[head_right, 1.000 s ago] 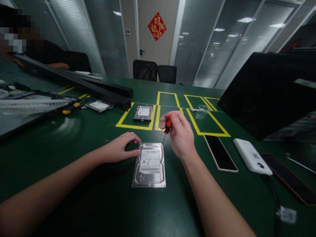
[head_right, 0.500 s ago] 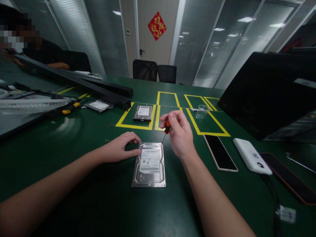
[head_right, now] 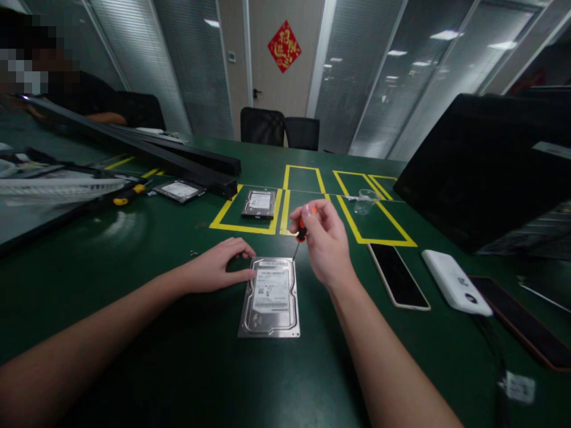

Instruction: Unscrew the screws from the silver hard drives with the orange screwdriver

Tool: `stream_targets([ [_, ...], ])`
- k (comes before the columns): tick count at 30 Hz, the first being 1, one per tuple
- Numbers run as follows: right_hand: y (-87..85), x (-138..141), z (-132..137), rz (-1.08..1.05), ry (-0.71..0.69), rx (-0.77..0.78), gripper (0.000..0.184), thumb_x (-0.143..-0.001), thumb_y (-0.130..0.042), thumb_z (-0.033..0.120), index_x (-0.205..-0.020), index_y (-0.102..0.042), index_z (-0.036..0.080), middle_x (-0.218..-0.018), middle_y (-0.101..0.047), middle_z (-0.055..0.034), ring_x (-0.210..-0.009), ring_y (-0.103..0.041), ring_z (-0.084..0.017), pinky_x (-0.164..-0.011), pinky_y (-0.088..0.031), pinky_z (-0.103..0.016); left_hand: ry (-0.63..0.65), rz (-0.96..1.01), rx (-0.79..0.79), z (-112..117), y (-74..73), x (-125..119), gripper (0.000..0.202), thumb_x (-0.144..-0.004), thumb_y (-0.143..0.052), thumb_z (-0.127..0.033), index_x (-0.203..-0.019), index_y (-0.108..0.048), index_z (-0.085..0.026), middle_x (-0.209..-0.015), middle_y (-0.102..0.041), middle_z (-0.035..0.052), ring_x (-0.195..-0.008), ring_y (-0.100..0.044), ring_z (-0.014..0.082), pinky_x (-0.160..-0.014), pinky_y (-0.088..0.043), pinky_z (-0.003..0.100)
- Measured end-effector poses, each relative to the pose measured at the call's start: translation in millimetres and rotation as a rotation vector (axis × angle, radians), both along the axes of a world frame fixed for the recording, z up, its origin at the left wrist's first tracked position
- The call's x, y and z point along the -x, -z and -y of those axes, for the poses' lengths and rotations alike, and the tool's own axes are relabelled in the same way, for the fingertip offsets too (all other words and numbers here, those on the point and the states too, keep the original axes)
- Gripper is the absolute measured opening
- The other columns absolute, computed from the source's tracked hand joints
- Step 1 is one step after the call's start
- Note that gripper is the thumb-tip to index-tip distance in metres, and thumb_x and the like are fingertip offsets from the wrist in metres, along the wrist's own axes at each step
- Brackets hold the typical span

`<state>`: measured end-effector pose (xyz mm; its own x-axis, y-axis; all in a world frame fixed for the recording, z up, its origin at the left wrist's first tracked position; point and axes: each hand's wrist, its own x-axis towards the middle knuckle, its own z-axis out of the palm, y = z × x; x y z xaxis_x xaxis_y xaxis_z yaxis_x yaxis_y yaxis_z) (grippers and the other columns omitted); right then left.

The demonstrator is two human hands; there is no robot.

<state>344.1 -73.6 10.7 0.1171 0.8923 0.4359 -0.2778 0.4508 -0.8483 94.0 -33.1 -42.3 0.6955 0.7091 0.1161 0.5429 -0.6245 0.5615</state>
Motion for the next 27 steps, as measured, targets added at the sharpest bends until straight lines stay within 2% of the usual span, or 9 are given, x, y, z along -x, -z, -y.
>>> stream_targets([
  [4, -0.8, 1.3, 0.7, 0.016, 0.018, -0.001, 0.029, -0.089, -0.082, 0.042, -0.093, -0.058, 0.027, -0.084, -0.070, 0.0023, -0.059, -0.052, -0.012, -0.056, -0.040, -0.029, -0.005, -0.011, 0.008, 0.1, -0.9, 0.1, 0.051, -0.093, -0.065, -0.065, -0.117, -0.067, -0.021, -0.116, -0.066, 0.0094, -0.111, -0.060, 0.0283, -0.097, -0.049, 0.042],
  [6, -2.6, 0.6, 1.5, 0.018, 0.011, 0.002, 0.027, -0.093, -0.074, 0.051, -0.096, -0.064, 0.027, -0.082, -0.068, 0.0007, -0.058, -0.049, -0.013, -0.055, -0.040, -0.030, -0.006, -0.014, 0.013, 0.2, -1.3, 0.2, 0.051, -0.093, -0.065, -0.066, -0.117, -0.067, -0.021, -0.117, -0.066, 0.0094, -0.111, -0.060, 0.0285, -0.097, -0.049, 0.042],
  [8, -3.8, -0.7, 2.0, 0.006, -0.005, 0.006, 0.034, -0.099, -0.062, 0.058, -0.097, -0.070, 0.024, -0.082, -0.067, -0.0020, -0.060, -0.050, -0.013, -0.056, -0.042, -0.031, -0.008, -0.013, 0.014, 0.3, -1.5, 0.1, 0.051, -0.093, -0.065, -0.066, -0.118, -0.068, -0.021, -0.117, -0.066, 0.0094, -0.111, -0.060, 0.0285, -0.098, -0.049, 0.043],
  [10, -3.7, -1.7, 1.8, 0.003, -0.014, 0.013, 0.037, -0.102, -0.058, 0.056, -0.095, -0.072, 0.022, -0.083, -0.067, -0.0034, -0.062, -0.052, -0.013, -0.057, -0.043, -0.030, -0.009, -0.013, 0.015, 0.4, -1.7, -0.4, 0.051, -0.092, -0.066, -0.065, -0.118, -0.068, -0.021, -0.117, -0.066, 0.0094, -0.111, -0.060, 0.0285, -0.098, -0.049, 0.043],
  [13, -1.5, -1.7, 0.6, 0.015, 0.010, 0.011, 0.025, -0.097, -0.069, 0.049, -0.090, -0.066, 0.025, -0.085, -0.067, -0.0014, -0.069, -0.057, -0.014, -0.059, -0.044, -0.029, -0.011, -0.013, 0.015, 0.3, -2.1, -1.1, 0.051, -0.092, -0.065, -0.066, -0.118, -0.068, -0.022, -0.117, -0.066, 0.0094, -0.111, -0.060, 0.0285, -0.097, -0.049, 0.043],
  [17, -0.1, -0.1, 0.9, 0.034, 0.028, 0.004, 0.033, -0.089, -0.082, 0.046, -0.089, -0.055, 0.027, -0.083, -0.068, 0.0024, -0.063, -0.054, -0.013, -0.056, -0.041, -0.028, -0.009, -0.011, 0.008, 0.2, -2.1, -0.6, 0.051, -0.093, -0.064, -0.067, -0.117, -0.067, -0.022, -0.116, -0.066, 0.0090, -0.111, -0.060, 0.0284, -0.097, -0.049, 0.042],
  [21, -2.3, -0.7, 3.1, 0.020, -0.031, -0.005, 0.034, -0.100, -0.061, 0.059, -0.095, -0.064, 0.026, -0.079, -0.066, -0.0008, -0.059, -0.049, -0.013, -0.057, -0.041, -0.031, -0.011, -0.017, 0.018, 0.8, -2.2, 0.1, 0.051, -0.092, -0.064, -0.067, -0.118, -0.068, -0.022, -0.117, -0.066, 0.0091, -0.111, -0.060, 0.0285, -0.097, -0.049, 0.042],
  [23, -3.1, -1.6, 3.2, 0.012, -0.039, 0.006, 0.040, -0.103, -0.053, 0.059, -0.095, -0.070, 0.023, -0.079, -0.066, -0.0029, -0.061, -0.051, -0.014, -0.058, -0.043, -0.032, -0.014, -0.018, 0.021, 1.2, -2.6, -0.2, 0.051, -0.092, -0.065, -0.066, -0.117, -0.068, -0.022, -0.117, -0.066, 0.0094, -0.111, -0.060, 0.0285, -0.097, -0.049, 0.043],
  [27, -2.2, -1.6, 1.8, 0.008, 0.009, 0.016, 0.024, -0.096, -0.069, 0.047, -0.088, -0.063, 0.025, -0.087, -0.068, -0.0014, -0.069, -0.059, -0.015, -0.061, -0.045, -0.030, -0.011, -0.008, 0.013, 1.6, -3.2, -1.1, 0.050, -0.092, -0.065, -0.065, -0.116, -0.068, -0.021, -0.116, -0.066, 0.0094, -0.110, -0.060, 0.0284, -0.098, -0.049, 0.043],
])
